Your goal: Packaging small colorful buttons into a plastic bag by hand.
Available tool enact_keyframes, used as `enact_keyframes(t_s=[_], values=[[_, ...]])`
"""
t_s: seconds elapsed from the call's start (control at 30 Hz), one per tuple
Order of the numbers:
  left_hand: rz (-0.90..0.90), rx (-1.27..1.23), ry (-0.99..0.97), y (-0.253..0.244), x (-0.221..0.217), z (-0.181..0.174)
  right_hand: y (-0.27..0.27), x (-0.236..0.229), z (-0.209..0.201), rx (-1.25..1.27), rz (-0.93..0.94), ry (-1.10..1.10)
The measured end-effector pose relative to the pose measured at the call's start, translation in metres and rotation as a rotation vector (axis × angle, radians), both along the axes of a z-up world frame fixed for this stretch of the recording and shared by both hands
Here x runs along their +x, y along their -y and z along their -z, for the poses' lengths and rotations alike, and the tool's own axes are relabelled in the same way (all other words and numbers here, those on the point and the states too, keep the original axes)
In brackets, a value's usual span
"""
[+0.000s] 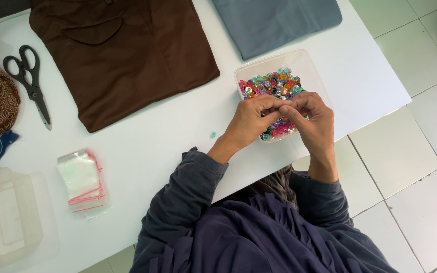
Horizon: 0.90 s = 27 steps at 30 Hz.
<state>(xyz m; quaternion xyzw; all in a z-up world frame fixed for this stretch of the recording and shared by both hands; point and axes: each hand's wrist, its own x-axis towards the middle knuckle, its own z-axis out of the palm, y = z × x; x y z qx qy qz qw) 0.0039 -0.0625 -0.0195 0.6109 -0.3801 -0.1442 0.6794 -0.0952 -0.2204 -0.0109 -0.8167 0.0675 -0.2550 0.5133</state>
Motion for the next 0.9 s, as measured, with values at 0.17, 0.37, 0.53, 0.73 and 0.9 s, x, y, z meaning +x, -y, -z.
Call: enact_keyframes(t_s=[0.17,0.37,0.53,0.73,0.9], values=[[0.005,0.007,-0.01,-0.001,-0.003,0.0,0.006,0.002,0.008,0.054,-0.02,-0.003],[0.017,-0.009,-0.048,-0.004,-0.001,-0.003,0.009,0.001,0.011,0.143,-0.057,0.0],[-0.005,-0.015,-0.051,-0.005,0.002,0.001,0.007,0.0,0.005,0.166,-0.086,-0.007],[0.001,-0.025,-0.103,-0.007,0.003,-0.002,0.006,0.0,0.001,0.178,-0.104,-0.003],[0.089,-0.029,-0.258,-0.007,0.004,0.005,-0.003,-0.003,-0.004,0.12,-0.049,0.031]])
